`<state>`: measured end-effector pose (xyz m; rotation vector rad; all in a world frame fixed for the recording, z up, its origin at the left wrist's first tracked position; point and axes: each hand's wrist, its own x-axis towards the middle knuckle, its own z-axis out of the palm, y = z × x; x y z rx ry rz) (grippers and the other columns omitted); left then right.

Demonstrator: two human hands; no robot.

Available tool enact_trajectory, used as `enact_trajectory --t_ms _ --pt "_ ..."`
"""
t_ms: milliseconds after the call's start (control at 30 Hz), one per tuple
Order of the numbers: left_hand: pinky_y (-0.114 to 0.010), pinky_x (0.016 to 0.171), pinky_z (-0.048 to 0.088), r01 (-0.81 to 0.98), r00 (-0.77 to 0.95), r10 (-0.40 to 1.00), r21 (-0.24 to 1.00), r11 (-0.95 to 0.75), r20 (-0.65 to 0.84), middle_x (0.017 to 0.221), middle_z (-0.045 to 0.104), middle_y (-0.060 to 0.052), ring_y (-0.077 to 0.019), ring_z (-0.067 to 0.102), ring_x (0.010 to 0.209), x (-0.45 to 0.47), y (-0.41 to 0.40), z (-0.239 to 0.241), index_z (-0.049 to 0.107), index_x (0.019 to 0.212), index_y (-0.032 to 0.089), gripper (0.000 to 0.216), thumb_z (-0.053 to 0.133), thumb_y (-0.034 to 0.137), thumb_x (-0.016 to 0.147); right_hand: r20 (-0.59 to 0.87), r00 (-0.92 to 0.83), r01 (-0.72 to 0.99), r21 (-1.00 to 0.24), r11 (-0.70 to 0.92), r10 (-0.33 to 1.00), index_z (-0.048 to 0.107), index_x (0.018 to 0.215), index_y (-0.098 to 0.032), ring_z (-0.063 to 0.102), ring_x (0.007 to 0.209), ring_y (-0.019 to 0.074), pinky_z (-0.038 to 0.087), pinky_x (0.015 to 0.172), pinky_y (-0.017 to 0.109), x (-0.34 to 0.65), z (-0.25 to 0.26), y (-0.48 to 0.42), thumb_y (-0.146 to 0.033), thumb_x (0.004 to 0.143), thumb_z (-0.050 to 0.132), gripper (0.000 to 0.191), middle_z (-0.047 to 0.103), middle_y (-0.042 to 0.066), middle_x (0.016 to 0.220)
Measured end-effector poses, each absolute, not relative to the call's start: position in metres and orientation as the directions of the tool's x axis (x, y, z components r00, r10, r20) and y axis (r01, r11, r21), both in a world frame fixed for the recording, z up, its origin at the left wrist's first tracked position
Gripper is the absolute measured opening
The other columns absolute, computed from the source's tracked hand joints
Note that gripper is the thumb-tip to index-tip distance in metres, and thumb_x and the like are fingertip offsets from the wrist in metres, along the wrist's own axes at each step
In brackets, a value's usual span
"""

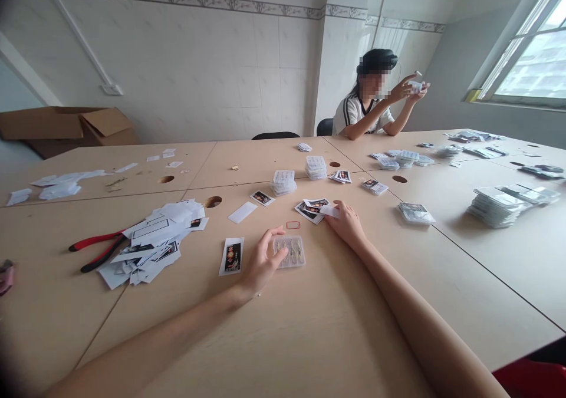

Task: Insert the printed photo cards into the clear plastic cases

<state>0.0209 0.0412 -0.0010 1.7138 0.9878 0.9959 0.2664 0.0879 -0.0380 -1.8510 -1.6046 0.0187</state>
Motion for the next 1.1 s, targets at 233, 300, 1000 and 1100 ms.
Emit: enact_trajectory --t_ms 233,300,1000,1100 --pt "-0.031 0.090 0.034 0.206 0.335 0.921 0.938 -0.278 0.199 0.119 0.050 -0.004 -0.0188 0.042 0.112 0.020 0.042 -0.004 0.052 0.095 0.021 0.023 0.049 0.019 0.072 0.408 0.229 0.856 -0.517 0.017 0.884 0.049 0.101 -0.018 0.056 0.083 0.0223 0.043 0.068 0.034 0.276 -0.035 0.089 -0.041 0.073 0.047 0.036 0.059 0.009 0.093" --pt "-0.032 0.091 0.033 0.214 0.336 0.918 0.933 -0.290 0.208 0.121 0.048 -0.004 -0.0189 0.042 0.113 0.020 0.042 -0.004 0.052 0.094 0.022 0.022 0.048 0.019 0.072 0.401 0.223 0.853 -0.522 0.022 0.889 0.049 0.100 -0.018 0.056 0.083 0.0219 0.043 0.067 0.033 0.280 -0.035 0.089 -0.041 0.075 0.044 0.034 0.060 0.009 0.093" --pt "-0.035 0.091 0.033 0.228 0.342 0.916 0.927 -0.299 0.211 0.119 0.050 -0.006 -0.0212 0.043 0.112 0.021 0.044 -0.005 0.054 0.087 0.020 0.018 0.049 0.017 0.070 0.519 -0.268 0.954 0.025 0.299 0.812 0.054 0.101 -0.020 0.036 0.114 0.0247 0.018 0.097 0.050 0.228 -0.026 0.079 -0.035 0.081 0.040 0.029 0.042 0.011 0.125" --pt "-0.035 0.091 0.033 0.239 0.349 0.912 0.921 -0.308 0.214 0.120 0.049 -0.006 -0.0211 0.043 0.112 0.021 0.044 -0.005 0.054 0.087 0.020 0.017 0.048 0.017 0.071 0.511 -0.278 0.948 0.007 0.319 0.813 0.052 0.106 -0.019 0.034 0.116 0.0243 0.023 0.096 0.044 0.229 -0.026 0.081 -0.035 0.081 0.039 0.033 0.037 0.011 0.129"
